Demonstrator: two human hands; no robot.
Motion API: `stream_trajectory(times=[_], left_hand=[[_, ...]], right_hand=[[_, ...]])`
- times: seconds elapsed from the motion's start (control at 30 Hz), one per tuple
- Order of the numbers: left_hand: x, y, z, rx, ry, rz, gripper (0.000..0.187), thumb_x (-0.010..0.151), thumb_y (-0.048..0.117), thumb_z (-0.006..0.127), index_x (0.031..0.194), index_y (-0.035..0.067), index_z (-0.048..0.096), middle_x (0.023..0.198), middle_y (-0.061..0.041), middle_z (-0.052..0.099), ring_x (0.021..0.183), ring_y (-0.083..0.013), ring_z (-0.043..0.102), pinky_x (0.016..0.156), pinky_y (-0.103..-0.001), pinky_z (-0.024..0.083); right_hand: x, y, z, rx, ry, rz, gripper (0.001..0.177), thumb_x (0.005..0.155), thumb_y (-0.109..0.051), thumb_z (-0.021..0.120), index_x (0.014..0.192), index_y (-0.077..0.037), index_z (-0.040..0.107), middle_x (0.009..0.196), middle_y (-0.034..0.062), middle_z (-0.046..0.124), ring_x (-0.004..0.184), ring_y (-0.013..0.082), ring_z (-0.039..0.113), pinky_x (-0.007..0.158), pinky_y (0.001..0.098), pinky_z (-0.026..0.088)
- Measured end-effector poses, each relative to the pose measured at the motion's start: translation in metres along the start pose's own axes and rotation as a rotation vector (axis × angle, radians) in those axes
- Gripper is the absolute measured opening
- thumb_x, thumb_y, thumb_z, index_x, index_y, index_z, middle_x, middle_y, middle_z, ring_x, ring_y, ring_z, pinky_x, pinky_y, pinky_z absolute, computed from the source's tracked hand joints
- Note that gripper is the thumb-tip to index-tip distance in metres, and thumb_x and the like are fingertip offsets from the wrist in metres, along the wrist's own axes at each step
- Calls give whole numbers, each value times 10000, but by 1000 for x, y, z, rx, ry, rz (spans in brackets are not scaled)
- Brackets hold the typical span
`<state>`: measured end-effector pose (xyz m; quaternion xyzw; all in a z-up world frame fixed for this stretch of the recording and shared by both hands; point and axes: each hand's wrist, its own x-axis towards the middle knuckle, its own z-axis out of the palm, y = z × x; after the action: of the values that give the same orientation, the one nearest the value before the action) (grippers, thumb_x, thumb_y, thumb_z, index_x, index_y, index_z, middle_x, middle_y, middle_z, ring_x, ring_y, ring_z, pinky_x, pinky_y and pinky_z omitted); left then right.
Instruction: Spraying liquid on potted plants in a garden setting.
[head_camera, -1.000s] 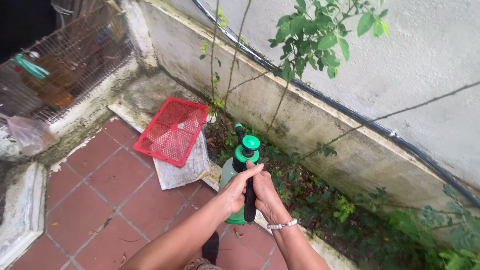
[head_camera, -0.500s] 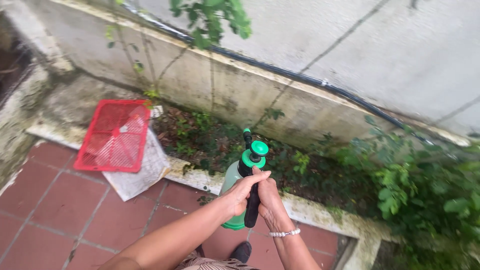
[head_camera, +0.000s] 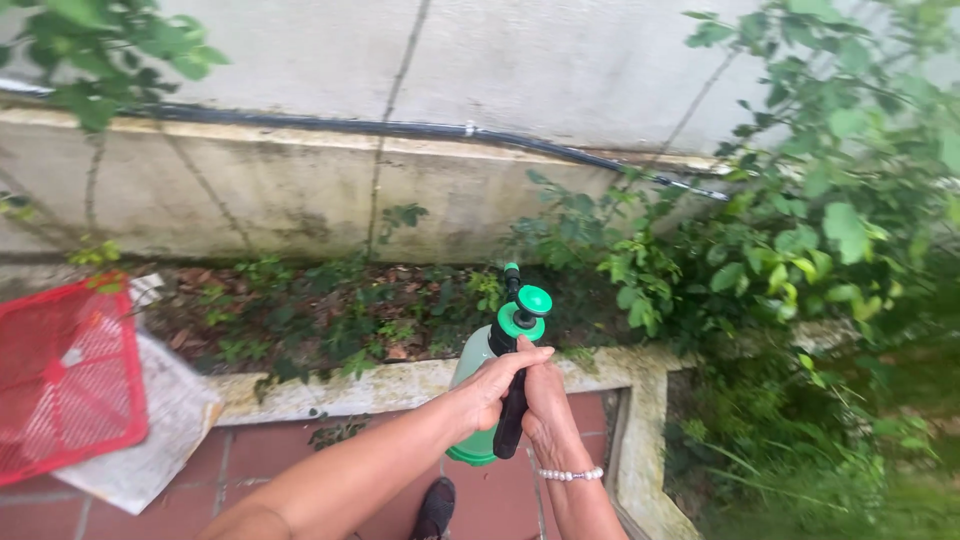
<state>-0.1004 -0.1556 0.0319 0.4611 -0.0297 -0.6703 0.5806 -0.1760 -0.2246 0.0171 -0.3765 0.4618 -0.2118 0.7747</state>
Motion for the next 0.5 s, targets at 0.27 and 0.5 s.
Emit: stream_trajectory(times=[0.27, 0.5], left_hand=[[51, -7, 73, 61, -99, -59, 730, 756, 488, 778, 1295, 24, 612, 1270, -187, 667, 1196, -310, 631, 983, -510, 498], [74, -5, 113, 96, -148, -114, 750, 773, 454, 780, 1323, -12, 576, 1321, -238, 623, 1201, -345, 629, 993, -530, 502]], right_hand=[[14, -41, -71, 34, 106, -106, 394, 1042, -379, 573, 1023, 5, 657, 840, 95, 650, 696, 182, 588, 594, 372, 477], [16, -68, -99, 117, 157, -162, 396, 1051, -354, 503, 1036, 11, 656, 889, 115, 689, 784, 185, 640, 676, 373, 522]])
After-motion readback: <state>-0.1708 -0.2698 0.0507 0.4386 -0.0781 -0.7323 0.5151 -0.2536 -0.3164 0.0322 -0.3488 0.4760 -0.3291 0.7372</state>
